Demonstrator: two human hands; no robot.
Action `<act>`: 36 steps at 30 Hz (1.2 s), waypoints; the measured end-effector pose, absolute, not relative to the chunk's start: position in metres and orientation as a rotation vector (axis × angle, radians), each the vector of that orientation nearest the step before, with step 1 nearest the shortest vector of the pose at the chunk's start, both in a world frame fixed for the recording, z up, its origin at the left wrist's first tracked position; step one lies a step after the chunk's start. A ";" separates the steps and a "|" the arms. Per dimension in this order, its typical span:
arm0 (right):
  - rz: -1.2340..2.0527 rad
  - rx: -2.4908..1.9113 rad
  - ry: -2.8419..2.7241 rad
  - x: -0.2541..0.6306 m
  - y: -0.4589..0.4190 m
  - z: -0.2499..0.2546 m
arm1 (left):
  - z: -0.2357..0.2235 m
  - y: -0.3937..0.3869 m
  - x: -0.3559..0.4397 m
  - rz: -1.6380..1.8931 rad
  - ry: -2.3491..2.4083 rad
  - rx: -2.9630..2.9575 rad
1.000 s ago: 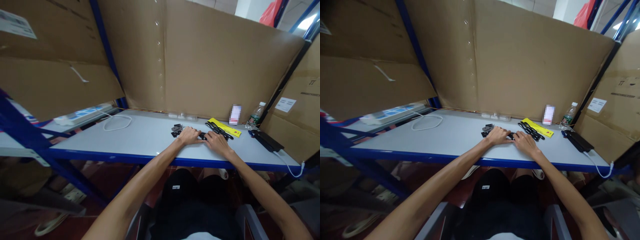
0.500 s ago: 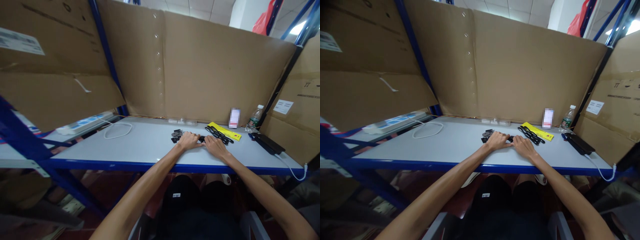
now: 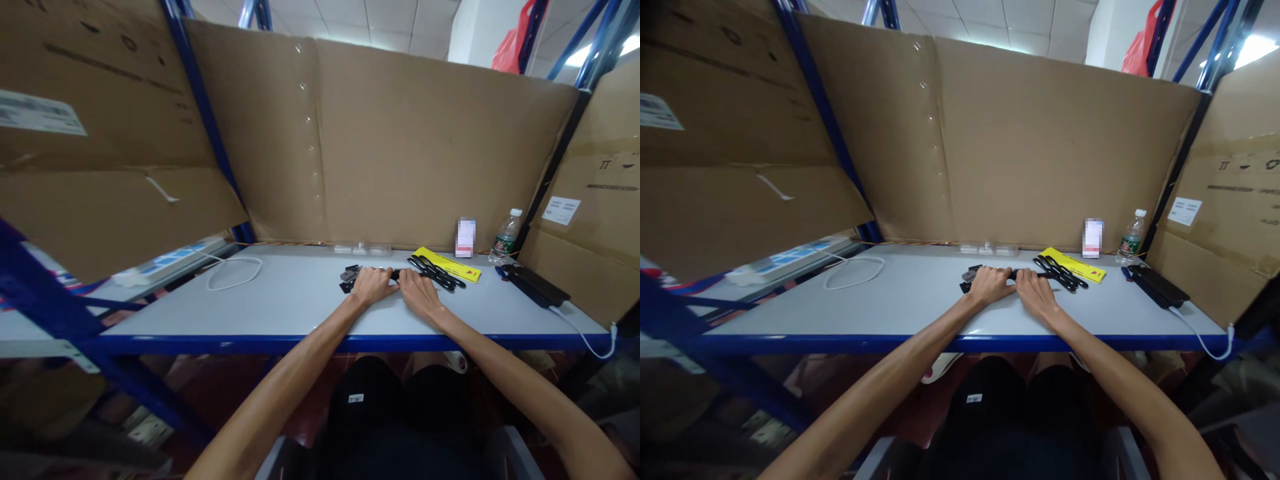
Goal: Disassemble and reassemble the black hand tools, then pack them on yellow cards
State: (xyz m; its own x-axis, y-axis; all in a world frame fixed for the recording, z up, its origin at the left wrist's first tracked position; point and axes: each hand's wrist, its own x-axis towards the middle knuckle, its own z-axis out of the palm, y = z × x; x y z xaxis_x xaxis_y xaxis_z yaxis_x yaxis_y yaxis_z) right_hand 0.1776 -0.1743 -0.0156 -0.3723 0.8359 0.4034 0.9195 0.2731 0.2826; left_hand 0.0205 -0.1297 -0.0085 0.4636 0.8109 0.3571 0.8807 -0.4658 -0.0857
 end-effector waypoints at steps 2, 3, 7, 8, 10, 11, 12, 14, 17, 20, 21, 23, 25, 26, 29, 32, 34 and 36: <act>-0.635 -1.627 -2.321 0.179 -0.175 -0.012 | -0.008 -0.131 0.019 -0.392 -1.451 -2.454; -0.595 -1.612 -2.288 0.183 -0.176 -0.010 | -0.008 -0.131 0.019 -0.393 -1.437 -2.461; -0.549 -1.593 -1.980 0.217 -0.178 0.000 | -0.009 -0.133 0.020 -0.423 -1.373 -2.488; -0.558 -1.573 -1.929 0.226 -0.178 0.001 | -0.010 -0.134 0.021 -0.430 -1.362 -2.493; -0.572 -1.506 -1.941 0.241 -0.176 0.000 | -0.011 -0.135 0.021 -0.437 -1.350 -2.498; -0.572 -1.469 -1.987 0.245 -0.175 -0.002 | -0.011 -0.135 0.021 -0.443 -1.348 -2.495; -0.565 -1.439 -2.035 0.248 -0.174 -0.005 | -0.011 -0.135 0.020 -0.451 -1.351 -2.488; -0.534 -1.404 -2.110 0.249 -0.173 -0.012 | -0.011 -0.135 0.019 -0.471 -1.367 -2.469; -0.501 -1.403 -2.171 0.246 -0.174 -0.020 | -0.012 -0.134 0.017 -0.463 -1.381 -2.455; -0.510 -1.457 -2.243 0.244 -0.178 -0.021 | -0.012 -0.133 0.016 -0.421 -1.371 -2.464; -0.509 -1.484 -2.254 0.243 -0.179 -0.021 | -0.013 -0.133 0.016 -0.412 -1.368 -2.468; -0.497 -1.530 -2.243 0.244 -0.180 -0.021 | -0.013 -0.132 0.016 -0.401 -1.361 -2.473; -0.488 -1.543 -2.220 0.244 -0.179 -0.022 | -0.014 -0.131 0.017 -0.391 -1.360 -2.478; -0.492 -1.539 -2.208 0.245 -0.178 -0.022 | -0.014 -0.130 0.018 -0.384 -1.363 -2.483; -0.585 -1.518 -2.136 0.243 -0.177 -0.019 | -0.014 -0.129 0.019 -0.362 -1.378 -2.493; -0.697 -1.519 -2.113 0.234 -0.180 -0.013 | -0.013 -0.128 0.020 -0.357 -1.398 -2.477; -0.673 -1.541 -2.206 0.223 -0.184 -0.009 | -0.013 -0.127 0.020 -0.359 -1.407 -2.473; -0.604 -1.575 -2.317 0.211 -0.188 -0.006 | -0.012 -0.127 0.020 -0.362 -1.411 -2.485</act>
